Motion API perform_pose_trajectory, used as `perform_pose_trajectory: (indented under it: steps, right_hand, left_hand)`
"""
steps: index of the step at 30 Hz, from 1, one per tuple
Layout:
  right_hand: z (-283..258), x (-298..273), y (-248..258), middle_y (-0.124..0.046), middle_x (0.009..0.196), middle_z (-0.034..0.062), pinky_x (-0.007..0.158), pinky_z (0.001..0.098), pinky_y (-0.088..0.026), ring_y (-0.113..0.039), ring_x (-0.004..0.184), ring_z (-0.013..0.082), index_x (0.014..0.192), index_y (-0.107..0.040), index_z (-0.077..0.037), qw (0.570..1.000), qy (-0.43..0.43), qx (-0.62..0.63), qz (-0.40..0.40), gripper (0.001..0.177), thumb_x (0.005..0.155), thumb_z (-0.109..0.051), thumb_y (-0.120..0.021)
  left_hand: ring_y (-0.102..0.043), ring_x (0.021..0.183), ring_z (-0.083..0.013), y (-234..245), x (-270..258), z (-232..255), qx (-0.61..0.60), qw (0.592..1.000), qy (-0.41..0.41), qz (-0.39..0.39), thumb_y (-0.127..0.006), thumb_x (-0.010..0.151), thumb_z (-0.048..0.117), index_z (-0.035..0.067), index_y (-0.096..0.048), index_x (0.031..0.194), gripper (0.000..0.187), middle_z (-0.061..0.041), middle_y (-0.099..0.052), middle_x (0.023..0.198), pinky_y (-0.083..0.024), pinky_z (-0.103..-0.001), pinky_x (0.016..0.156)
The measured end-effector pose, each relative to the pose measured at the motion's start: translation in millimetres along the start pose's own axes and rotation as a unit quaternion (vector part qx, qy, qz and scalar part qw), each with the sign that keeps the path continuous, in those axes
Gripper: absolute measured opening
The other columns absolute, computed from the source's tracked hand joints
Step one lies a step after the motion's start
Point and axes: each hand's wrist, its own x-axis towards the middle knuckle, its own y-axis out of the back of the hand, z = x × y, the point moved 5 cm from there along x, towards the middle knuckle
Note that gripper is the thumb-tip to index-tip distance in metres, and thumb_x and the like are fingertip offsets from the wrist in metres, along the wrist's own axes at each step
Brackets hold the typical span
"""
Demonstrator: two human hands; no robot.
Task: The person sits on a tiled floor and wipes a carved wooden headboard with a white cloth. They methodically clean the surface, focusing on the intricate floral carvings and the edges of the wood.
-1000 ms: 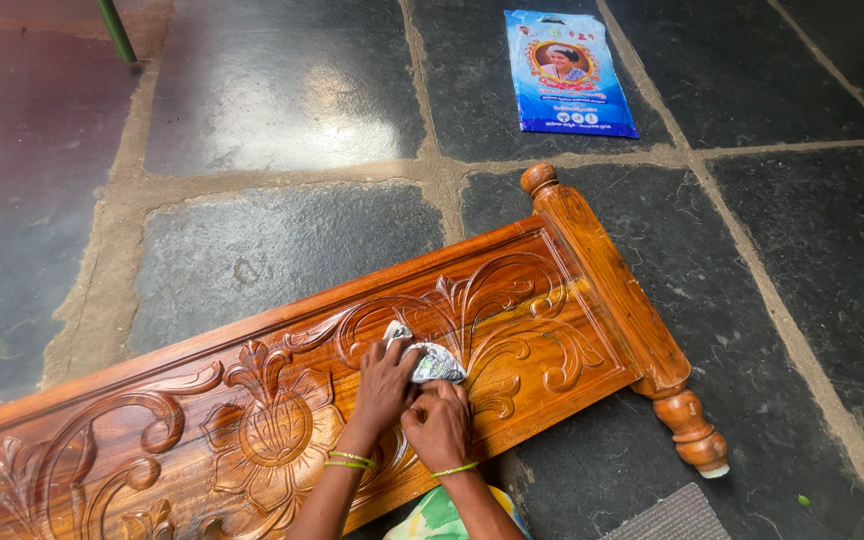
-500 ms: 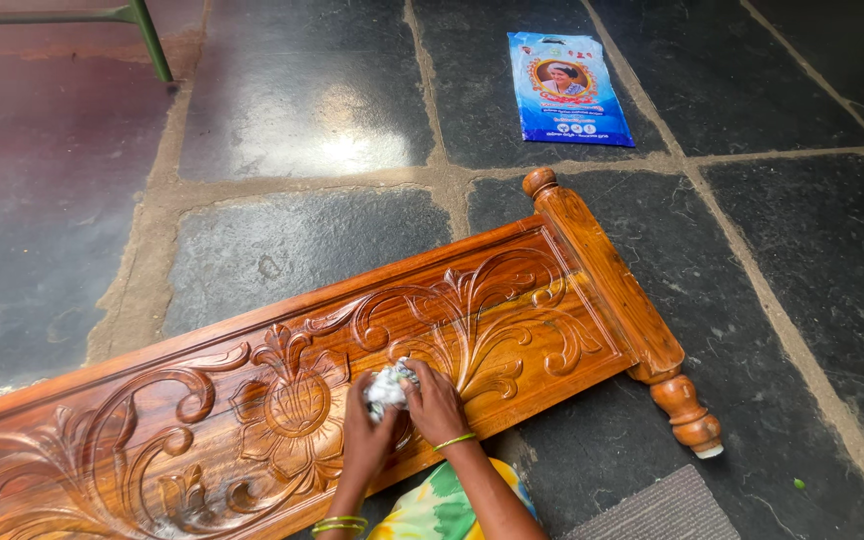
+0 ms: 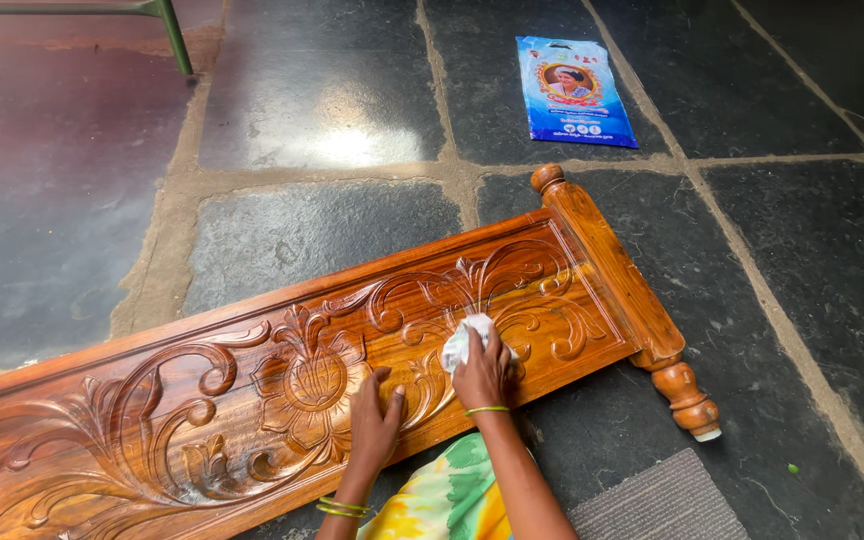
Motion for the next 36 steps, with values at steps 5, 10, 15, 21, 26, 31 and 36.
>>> perform_pose_trajectory:
  steps: [5,10,15,21,26,31,36]
  right_hand:
    - [-6.9,-4.8,-21.3,-0.023,0.159,0.0228,0.107,0.0571,-0.040,-0.032,0.134,0.0529,0.146,-0.045,-0.009,0.998,0.031,-0.039,-0.027,0.066,0.085,-0.008,-0.071]
    - [-6.9,11.5,-47.1,-0.028,0.160,0.0248,0.097,0.0518,-0.054,-0.043,0.127,0.0509,0.140,-0.052,-0.008,0.988,0.057,-0.125,-0.071,0.062,0.081,0.008,-0.067]
    - [-6.6,45.4,-28.4,-0.050,0.142,0.0118,0.094,0.0532,-0.056,-0.049,0.123,0.0452,0.124,-0.063,-0.014,0.982,0.162,-0.089,-0.033,0.055,0.072,0.002,-0.076]
    - [-8.1,78.6,-20.3,-0.058,0.129,0.0114,0.089,0.0513,-0.056,-0.054,0.117,0.0420,0.121,-0.064,-0.015,0.978,0.147,-0.145,-0.012,0.040,0.084,-0.011,-0.076]
    - [-15.4,74.7,-33.5,-0.057,0.132,0.0155,0.086,0.0516,-0.055,-0.055,0.113,0.0430,0.115,-0.064,-0.011,0.962,0.218,-0.157,0.051,0.039,0.078,-0.005,-0.075]
    - [-20.8,100.8,-46.5,-0.053,0.139,0.0173,0.085,0.0498,-0.055,-0.052,0.114,0.0423,0.118,-0.063,-0.008,0.962,0.238,-0.132,0.021,0.055,0.066,0.004,-0.074]
    - [-61.4,124.6,-84.0,-0.057,0.133,0.0187,0.083,0.0403,-0.060,-0.055,0.112,0.0365,0.123,-0.065,-0.006,0.940,0.178,-0.274,0.097,0.040,0.084,0.004,-0.067]
  left_hand:
    - [-0.046,0.128,-0.0314,11.7,-5.6,3.4,0.129,0.987,-0.060,0.074,-0.059,0.095,0.028,0.009,-0.061,0.124,0.034,-0.009,-0.056,0.133,-0.034,-0.047,0.107]
    - [-0.043,0.131,-0.0328,11.6,-12.2,5.9,0.168,0.979,-0.089,0.076,-0.055,0.097,0.028,0.009,-0.063,0.118,0.030,-0.009,-0.055,0.132,-0.033,-0.049,0.106]
    - [-0.044,0.131,-0.0323,13.1,-8.9,6.3,0.167,0.981,-0.072,0.069,-0.054,0.097,0.027,0.009,-0.063,0.113,0.025,-0.009,-0.056,0.132,-0.034,-0.048,0.106]
    - [-0.044,0.131,-0.0330,16.1,-10.3,11.0,0.165,0.979,-0.088,0.078,-0.055,0.097,0.025,0.009,-0.063,0.114,0.025,-0.010,-0.055,0.133,-0.034,-0.048,0.106]
    - [-0.044,0.131,-0.0329,16.7,-9.5,11.4,0.167,0.981,-0.077,0.068,-0.056,0.096,0.024,0.007,-0.063,0.116,0.027,-0.011,-0.054,0.133,-0.033,-0.047,0.105]
    - [-0.044,0.130,-0.0325,14.4,-8.3,12.4,0.172,0.980,-0.071,0.064,-0.057,0.095,0.023,0.008,-0.062,0.116,0.027,-0.011,-0.054,0.133,-0.033,-0.048,0.105]
    - [-0.044,0.131,-0.0332,14.3,-8.2,12.2,0.171,0.979,-0.081,0.075,-0.059,0.093,0.021,0.007,-0.062,0.116,0.028,-0.011,-0.054,0.133,-0.032,-0.049,0.106]
